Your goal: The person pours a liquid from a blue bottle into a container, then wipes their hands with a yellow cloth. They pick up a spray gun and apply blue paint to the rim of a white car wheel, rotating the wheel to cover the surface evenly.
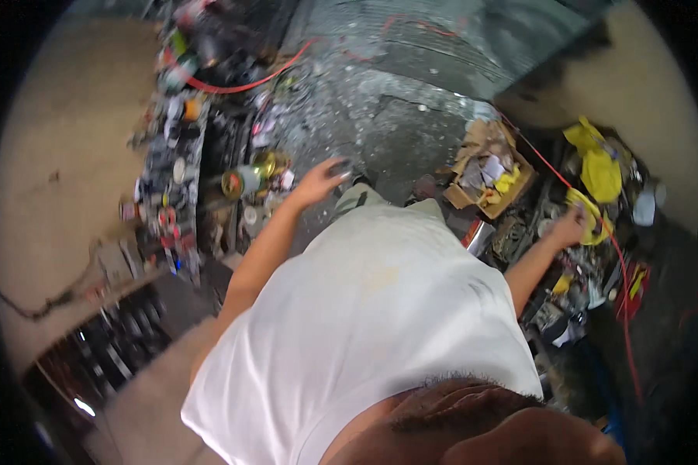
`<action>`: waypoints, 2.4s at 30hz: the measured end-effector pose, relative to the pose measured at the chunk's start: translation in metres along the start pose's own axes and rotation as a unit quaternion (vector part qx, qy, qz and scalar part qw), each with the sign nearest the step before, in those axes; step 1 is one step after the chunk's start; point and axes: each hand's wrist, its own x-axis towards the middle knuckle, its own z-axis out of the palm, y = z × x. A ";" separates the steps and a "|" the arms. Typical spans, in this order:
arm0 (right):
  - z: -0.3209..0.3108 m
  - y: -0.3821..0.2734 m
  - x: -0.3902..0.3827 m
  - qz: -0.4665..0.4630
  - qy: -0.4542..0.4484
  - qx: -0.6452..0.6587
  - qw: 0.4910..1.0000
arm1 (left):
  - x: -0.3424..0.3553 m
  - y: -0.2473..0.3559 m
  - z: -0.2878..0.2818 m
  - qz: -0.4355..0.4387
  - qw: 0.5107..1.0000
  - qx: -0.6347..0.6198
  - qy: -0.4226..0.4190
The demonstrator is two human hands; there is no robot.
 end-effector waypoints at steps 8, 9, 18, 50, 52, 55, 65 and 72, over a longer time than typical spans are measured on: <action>0.159 -0.111 -0.261 0.054 -0.608 0.177 0.772 | 0.044 0.077 0.035 0.063 0.944 -0.313 -0.088; 0.170 -0.121 -0.276 0.048 -0.623 0.197 0.756 | 0.050 0.067 0.032 0.122 0.940 -0.301 -0.103; 0.276 -0.068 -0.344 0.404 -0.717 0.095 0.559 | 0.035 0.057 -0.032 0.195 0.809 -0.545 0.105; 0.452 -0.213 -0.529 0.371 -0.857 -0.076 0.350 | 0.090 -0.097 -0.222 -0.012 0.861 -0.315 0.399; 0.472 -0.199 -0.530 0.268 -0.889 -0.115 0.353 | 0.087 -0.107 -0.227 0.015 0.879 -0.253 0.404; 0.495 -0.182 -0.544 0.251 -0.875 -0.145 0.387 | 0.086 -0.149 -0.234 0.067 0.880 -0.139 0.449; 0.609 -0.173 -0.637 0.078 -0.820 -0.251 0.508 | 0.069 -0.519 -0.286 -0.328 0.487 -0.595 0.548; 0.624 -0.248 -0.791 -0.080 -0.833 -0.346 0.423 | 0.044 -0.615 -0.317 -0.155 0.061 -0.843 0.512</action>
